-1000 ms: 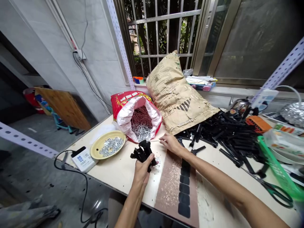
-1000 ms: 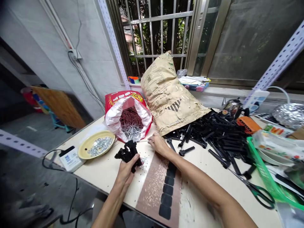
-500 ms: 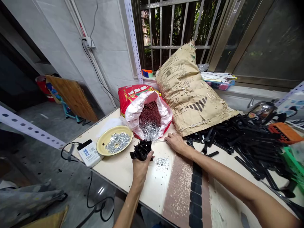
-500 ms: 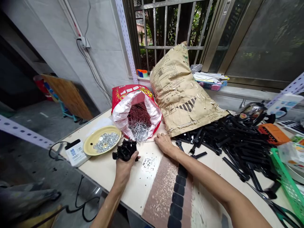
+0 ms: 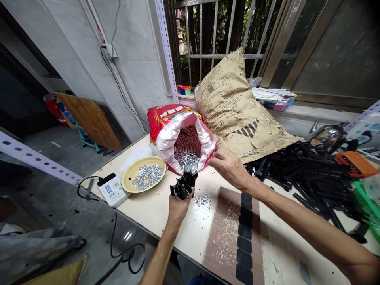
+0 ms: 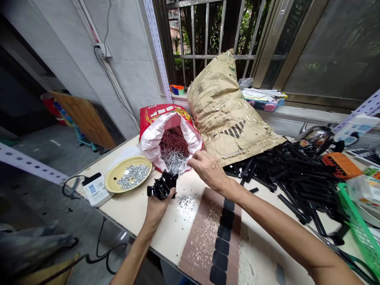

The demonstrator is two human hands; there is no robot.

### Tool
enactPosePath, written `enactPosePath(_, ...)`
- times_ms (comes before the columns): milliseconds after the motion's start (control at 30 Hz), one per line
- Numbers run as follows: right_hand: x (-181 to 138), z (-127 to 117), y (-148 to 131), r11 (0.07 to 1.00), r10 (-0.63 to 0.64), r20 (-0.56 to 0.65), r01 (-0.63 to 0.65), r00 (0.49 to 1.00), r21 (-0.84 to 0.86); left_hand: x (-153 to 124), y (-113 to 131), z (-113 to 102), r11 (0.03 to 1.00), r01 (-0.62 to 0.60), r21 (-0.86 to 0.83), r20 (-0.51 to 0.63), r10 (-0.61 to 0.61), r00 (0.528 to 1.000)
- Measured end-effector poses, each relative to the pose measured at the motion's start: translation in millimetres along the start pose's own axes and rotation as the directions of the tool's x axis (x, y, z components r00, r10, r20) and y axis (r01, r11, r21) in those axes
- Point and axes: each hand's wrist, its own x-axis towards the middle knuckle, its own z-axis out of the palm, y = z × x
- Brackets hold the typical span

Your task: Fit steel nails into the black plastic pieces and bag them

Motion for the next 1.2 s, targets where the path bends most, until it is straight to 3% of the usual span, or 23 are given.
enactPosePath(133,4,-14,-9,0.981,-0.144,0.143,0.160,0.979,-0.106,-3,1,-1,0.962,-0.258,0.085,0.098,0.250,0.963)
enactPosePath(233,5,-23,-5,0.978,-0.205,0.236,0.209,0.950,0.007,-6,5,0,0.914,-0.394,0.100,0.168,0.374,0.912)
enactPosePath(300,3,-23,7,0.969,-0.207,0.266,0.161,0.941,0.185,-7,10,3,0.935,-0.343,0.093,0.098,0.335,0.937)
enactPosePath(367,-6,-16,26,0.955,-0.126,0.293,0.035,0.948,0.295,-8,15,7,0.980,-0.189,0.068,-0.033,0.192,0.981)
enactPosePath(433,-24,-3,47,0.968,0.016,0.352,-0.104,0.936,0.231,-8,20,11,0.999,-0.040,0.029,-0.125,0.043,0.991)
enactPosePath(500,-48,14,63,0.988,0.119,0.441,-0.151,0.890,0.038,-8,23,13,1.000,0.027,0.002,-0.135,-0.027,0.990)
enactPosePath(667,-120,36,91,0.978,0.198,0.423,-0.150,0.884,-0.144,-3,20,13,0.995,-0.007,-0.104,-0.136,-0.007,0.991)
enactPosePath(800,-166,27,126,0.945,0.302,0.354,-0.229,0.885,-0.233,5,16,11,0.966,-0.093,-0.241,-0.165,0.054,0.985)
enactPosePath(900,-180,18,146,0.928,0.353,0.330,-0.282,0.876,-0.245,10,13,11,0.953,-0.102,-0.284,-0.188,0.048,0.981)
enactPosePath(1000,-175,10,143,0.916,0.376,0.357,-0.284,0.855,-0.285,12,8,8,0.945,-0.084,-0.315,-0.192,0.023,0.981)
enactPosePath(1100,-152,2,117,0.818,0.535,0.367,-0.358,0.761,-0.449,11,6,0,0.943,-0.066,-0.327,-0.178,0.007,0.984)
enactPosePath(1167,-126,2,89,0.732,0.636,0.297,-0.435,0.712,-0.524,7,9,-5,0.946,-0.072,-0.317,-0.188,0.012,0.982)
enactPosePath(1200,-111,5,74,0.752,0.613,0.273,-0.440,0.742,-0.491,5,13,-7,0.950,-0.075,-0.302,-0.195,0.015,0.981)
